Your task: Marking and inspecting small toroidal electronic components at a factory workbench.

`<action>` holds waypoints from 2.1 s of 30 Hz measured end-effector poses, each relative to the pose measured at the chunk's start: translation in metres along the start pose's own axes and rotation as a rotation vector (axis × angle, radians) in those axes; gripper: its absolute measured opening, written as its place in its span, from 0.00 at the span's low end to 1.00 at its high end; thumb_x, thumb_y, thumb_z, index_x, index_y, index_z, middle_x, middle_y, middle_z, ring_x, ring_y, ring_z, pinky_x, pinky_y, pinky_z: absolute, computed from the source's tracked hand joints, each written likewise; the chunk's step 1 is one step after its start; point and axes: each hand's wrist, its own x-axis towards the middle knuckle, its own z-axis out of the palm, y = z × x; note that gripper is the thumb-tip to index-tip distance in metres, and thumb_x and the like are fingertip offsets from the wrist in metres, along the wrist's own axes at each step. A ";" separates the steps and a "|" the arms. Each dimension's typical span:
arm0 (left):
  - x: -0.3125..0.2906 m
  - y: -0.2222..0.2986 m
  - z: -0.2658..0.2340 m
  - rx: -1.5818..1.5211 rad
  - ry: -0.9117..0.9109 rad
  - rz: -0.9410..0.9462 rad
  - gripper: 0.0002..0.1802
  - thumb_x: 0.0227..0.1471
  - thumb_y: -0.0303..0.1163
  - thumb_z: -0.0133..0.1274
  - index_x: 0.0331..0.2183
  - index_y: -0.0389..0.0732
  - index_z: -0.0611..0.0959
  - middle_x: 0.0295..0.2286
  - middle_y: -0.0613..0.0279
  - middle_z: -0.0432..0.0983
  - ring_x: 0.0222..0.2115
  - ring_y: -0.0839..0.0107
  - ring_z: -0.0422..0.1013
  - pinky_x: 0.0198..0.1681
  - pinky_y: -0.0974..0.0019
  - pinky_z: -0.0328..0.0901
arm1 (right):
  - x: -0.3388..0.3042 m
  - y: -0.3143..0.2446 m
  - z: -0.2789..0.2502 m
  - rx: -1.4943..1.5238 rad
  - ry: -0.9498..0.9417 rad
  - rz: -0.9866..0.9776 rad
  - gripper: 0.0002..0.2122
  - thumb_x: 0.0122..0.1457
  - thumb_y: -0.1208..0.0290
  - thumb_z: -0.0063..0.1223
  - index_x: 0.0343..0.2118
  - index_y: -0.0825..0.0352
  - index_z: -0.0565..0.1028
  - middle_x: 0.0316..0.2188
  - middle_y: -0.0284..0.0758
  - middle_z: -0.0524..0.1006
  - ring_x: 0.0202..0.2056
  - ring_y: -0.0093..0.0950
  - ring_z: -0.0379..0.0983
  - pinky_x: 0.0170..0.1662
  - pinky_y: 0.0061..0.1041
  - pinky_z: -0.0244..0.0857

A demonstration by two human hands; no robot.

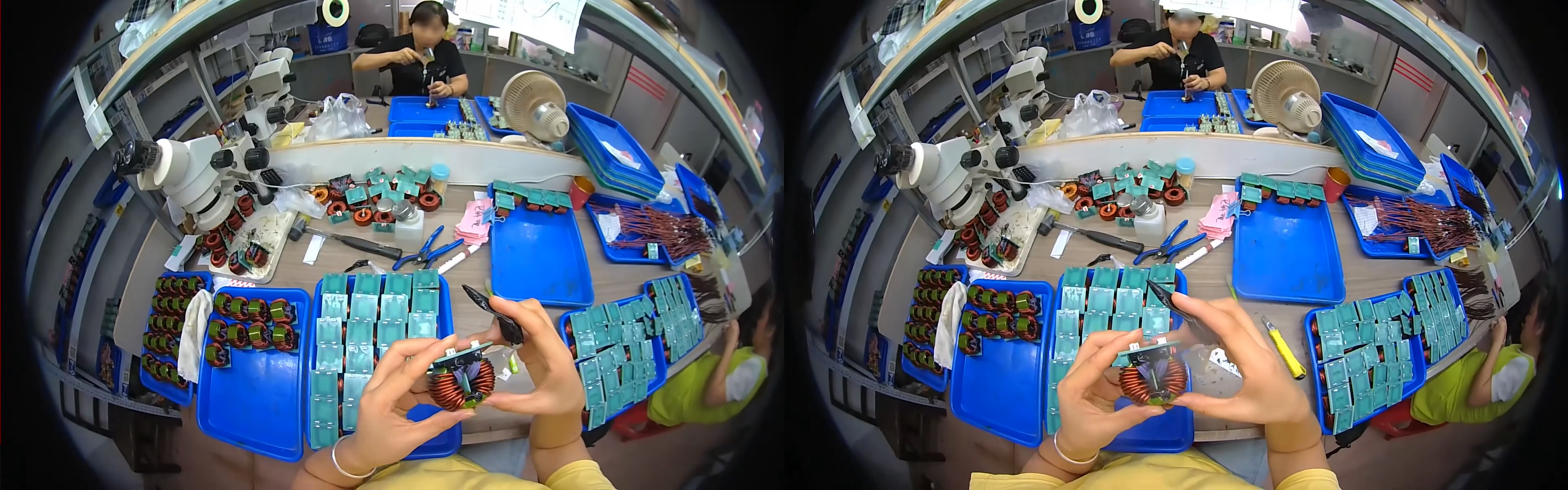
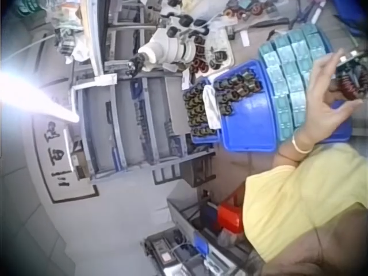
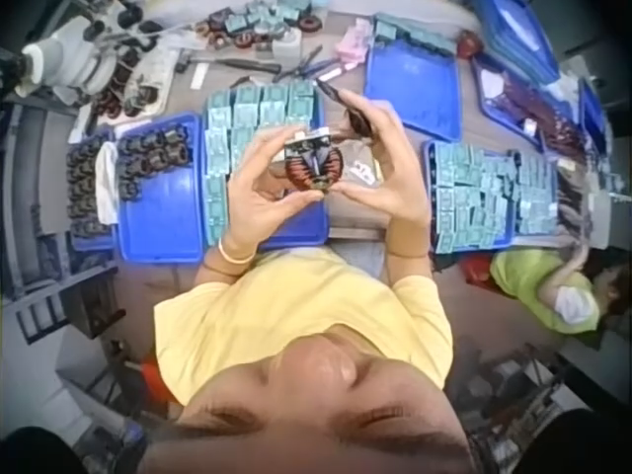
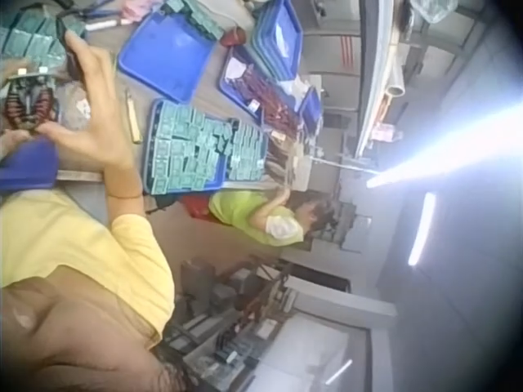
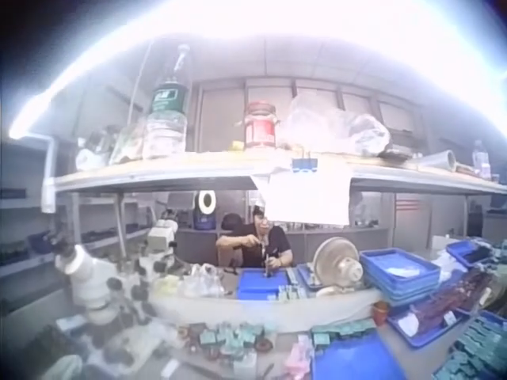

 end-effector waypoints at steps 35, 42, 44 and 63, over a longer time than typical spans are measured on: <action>0.003 -0.014 -0.007 -0.250 -0.012 -0.043 0.31 0.40 0.23 0.60 0.48 0.31 0.67 0.48 0.47 0.64 0.51 0.60 0.60 0.52 0.60 0.58 | -0.012 -0.001 0.008 -0.267 0.142 -0.153 0.43 0.29 0.71 0.70 0.53 0.68 0.59 0.35 0.34 0.62 0.36 0.33 0.72 0.39 0.27 0.63; 0.005 -0.026 -0.008 -0.275 -0.001 -0.011 0.26 0.49 0.18 0.47 0.51 0.27 0.62 0.52 0.42 0.57 0.50 0.62 0.61 0.52 0.63 0.58 | -0.009 0.000 0.018 -0.572 0.139 -0.341 0.41 0.33 0.68 0.70 0.52 0.63 0.57 0.39 0.35 0.66 0.35 0.27 0.70 0.33 0.22 0.60; 0.005 -0.024 -0.008 -0.267 0.005 -0.025 0.26 0.50 0.17 0.45 0.52 0.26 0.61 0.52 0.42 0.56 0.50 0.62 0.60 0.52 0.64 0.58 | -0.008 0.001 0.019 -0.530 0.161 -0.346 0.38 0.34 0.72 0.69 0.51 0.67 0.60 0.39 0.38 0.65 0.34 0.30 0.69 0.34 0.25 0.64; 0.006 -0.028 -0.005 0.383 0.171 0.182 0.33 0.27 0.26 0.67 0.41 0.37 0.73 0.39 0.57 0.73 0.40 0.61 0.67 0.44 0.63 0.63 | 0.006 0.005 0.017 0.088 0.077 -0.017 0.41 0.35 0.78 0.65 0.55 0.73 0.55 0.42 0.37 0.60 0.44 0.34 0.69 0.47 0.29 0.61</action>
